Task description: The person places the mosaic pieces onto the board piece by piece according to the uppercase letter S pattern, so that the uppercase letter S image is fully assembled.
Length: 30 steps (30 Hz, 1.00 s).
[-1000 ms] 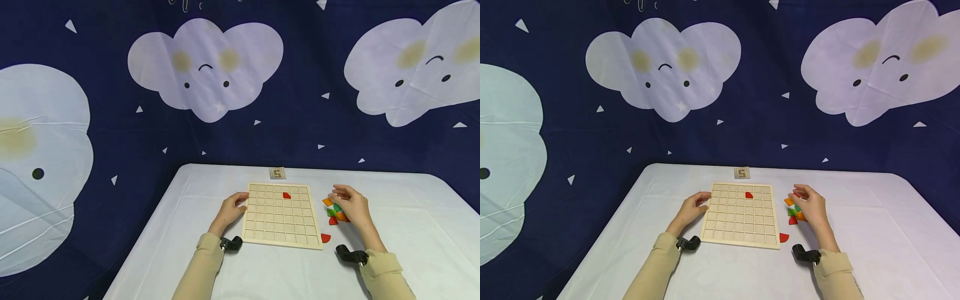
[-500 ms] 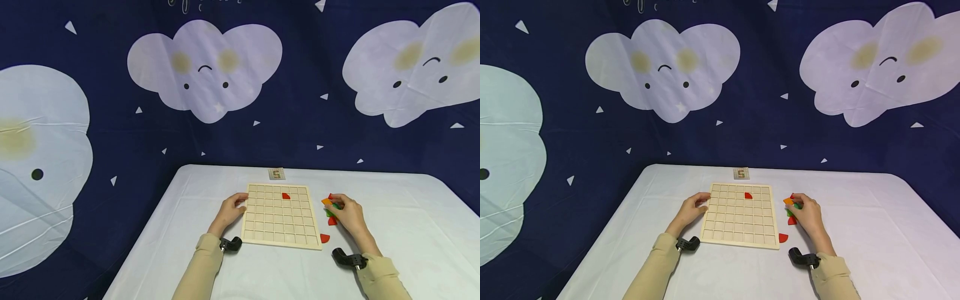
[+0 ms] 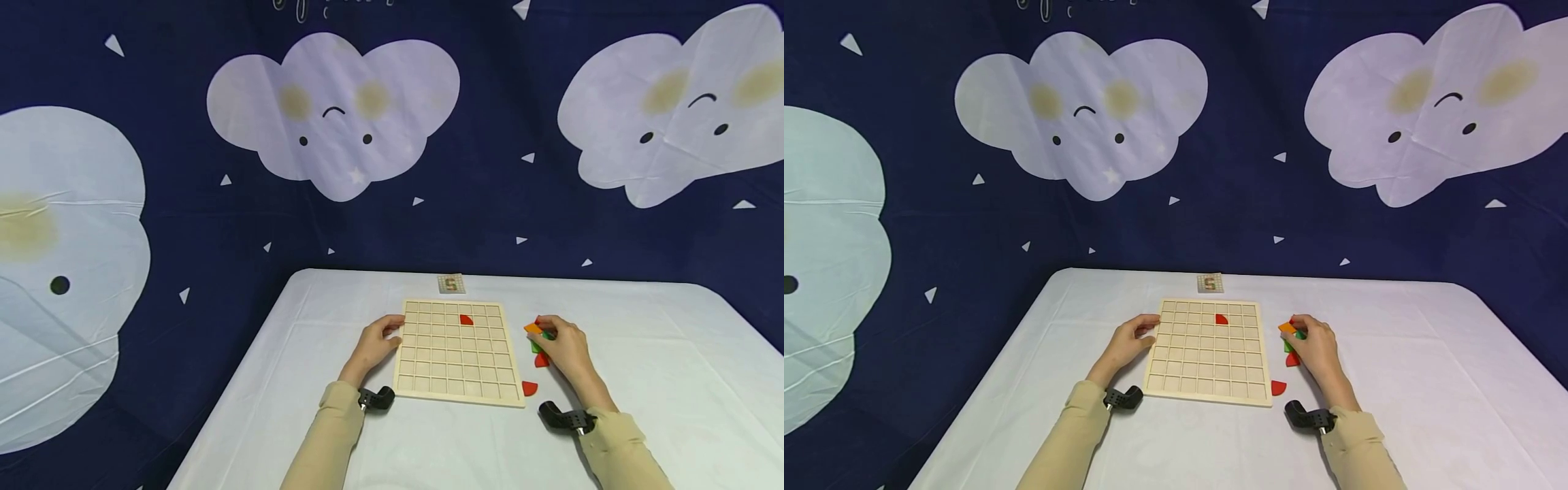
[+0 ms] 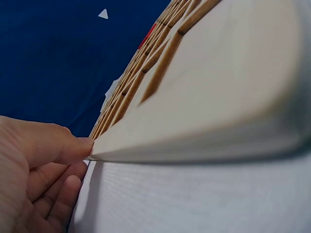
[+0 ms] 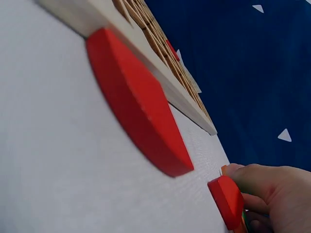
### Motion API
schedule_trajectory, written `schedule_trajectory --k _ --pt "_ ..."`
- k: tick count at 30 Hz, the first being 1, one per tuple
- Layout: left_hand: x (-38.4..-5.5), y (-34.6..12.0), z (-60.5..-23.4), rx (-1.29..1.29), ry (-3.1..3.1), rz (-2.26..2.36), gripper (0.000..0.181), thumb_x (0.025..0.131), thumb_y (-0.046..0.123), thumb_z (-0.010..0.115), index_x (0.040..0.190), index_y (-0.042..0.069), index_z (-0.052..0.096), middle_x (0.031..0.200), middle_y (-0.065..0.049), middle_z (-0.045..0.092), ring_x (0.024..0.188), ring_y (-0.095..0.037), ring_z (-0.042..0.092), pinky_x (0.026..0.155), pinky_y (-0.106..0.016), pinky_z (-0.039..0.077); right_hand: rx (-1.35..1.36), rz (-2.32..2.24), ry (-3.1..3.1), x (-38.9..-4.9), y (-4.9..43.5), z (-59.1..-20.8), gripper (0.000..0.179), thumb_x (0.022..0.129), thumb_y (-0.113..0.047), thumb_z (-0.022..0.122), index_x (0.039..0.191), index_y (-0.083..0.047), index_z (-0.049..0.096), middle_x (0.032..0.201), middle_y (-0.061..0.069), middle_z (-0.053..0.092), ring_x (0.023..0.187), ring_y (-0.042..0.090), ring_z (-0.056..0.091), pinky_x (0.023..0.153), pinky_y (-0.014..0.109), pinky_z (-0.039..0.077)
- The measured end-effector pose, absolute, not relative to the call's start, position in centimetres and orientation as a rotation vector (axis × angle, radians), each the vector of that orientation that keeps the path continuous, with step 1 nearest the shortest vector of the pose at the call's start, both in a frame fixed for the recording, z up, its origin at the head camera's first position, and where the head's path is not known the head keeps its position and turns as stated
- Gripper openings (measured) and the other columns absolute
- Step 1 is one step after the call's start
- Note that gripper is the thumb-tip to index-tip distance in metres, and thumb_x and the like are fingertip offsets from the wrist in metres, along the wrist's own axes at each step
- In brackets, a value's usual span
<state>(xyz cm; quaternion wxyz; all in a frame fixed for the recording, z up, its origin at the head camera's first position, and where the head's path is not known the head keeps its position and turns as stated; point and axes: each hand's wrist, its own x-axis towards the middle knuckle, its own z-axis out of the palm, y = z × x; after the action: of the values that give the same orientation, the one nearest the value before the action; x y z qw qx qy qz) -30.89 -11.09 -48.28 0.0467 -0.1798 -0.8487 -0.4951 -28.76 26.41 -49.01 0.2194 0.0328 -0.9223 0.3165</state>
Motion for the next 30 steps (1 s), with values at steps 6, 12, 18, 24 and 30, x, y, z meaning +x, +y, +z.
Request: schedule_trajectory --k 6,12,18,24,30 --pt "-30.9 -11.0 -48.3 -0.546 -2.595 -1.508 0.041 0.083 -0.007 0.062 0.123 -0.002 0.058 0.118 -0.013 0.062 0.108 -0.027 0.056 0.096 -0.039 0.045 0.123 0.854 -2.539 -28.8 26.4 -48.9 0.034 0.079 -0.006 0.073 0.108 0.009 0.062 0.098 0.025 0.066 0.093 0.045 0.055 0.087 0.058 0.036" --pt "-31.0 -11.0 -48.3 -0.538 -2.595 -1.511 0.041 0.082 -0.007 0.062 0.123 -0.002 0.058 0.117 -0.013 0.062 0.108 -0.027 0.056 0.096 -0.039 0.045 0.102 0.868 -2.525 -28.8 26.2 -48.5 0.033 0.081 -0.005 0.070 0.110 0.009 0.063 0.099 0.025 0.066 0.096 0.045 0.056 0.086 0.057 0.041" --pt "-31.1 -11.0 -48.5 -0.534 -2.596 -1.514 0.041 0.082 -0.007 0.062 0.123 -0.001 0.059 0.117 -0.013 0.063 0.108 -0.027 0.056 0.096 -0.038 0.045 0.182 0.877 -2.447 -29.1 26.1 -47.9 0.033 0.079 -0.001 0.071 0.110 0.009 0.064 0.095 0.023 0.068 0.091 0.043 0.060 0.084 0.057 0.041" --pt "-31.0 -11.1 -48.4 -0.545 -2.592 -1.510 0.041 0.082 -0.007 0.062 0.123 -0.002 0.058 0.117 -0.013 0.062 0.108 -0.027 0.056 0.096 -0.039 0.045 0.243 0.847 -2.423 -29.3 25.6 -46.9 0.033 0.079 -0.003 0.072 0.110 0.006 0.066 0.090 0.019 0.069 0.080 0.038 0.059 0.073 0.049 0.041" --pt "-31.1 -11.2 -48.6 -0.552 -2.594 -1.504 0.041 0.083 -0.006 0.062 0.123 -0.001 0.059 0.117 -0.013 0.062 0.108 -0.027 0.056 0.096 -0.038 0.045 0.304 0.845 -2.409 -29.6 24.5 -46.3 0.033 0.078 -0.003 0.073 0.110 0.004 0.067 0.093 0.018 0.069 0.084 0.037 0.061 0.072 0.049 0.044"
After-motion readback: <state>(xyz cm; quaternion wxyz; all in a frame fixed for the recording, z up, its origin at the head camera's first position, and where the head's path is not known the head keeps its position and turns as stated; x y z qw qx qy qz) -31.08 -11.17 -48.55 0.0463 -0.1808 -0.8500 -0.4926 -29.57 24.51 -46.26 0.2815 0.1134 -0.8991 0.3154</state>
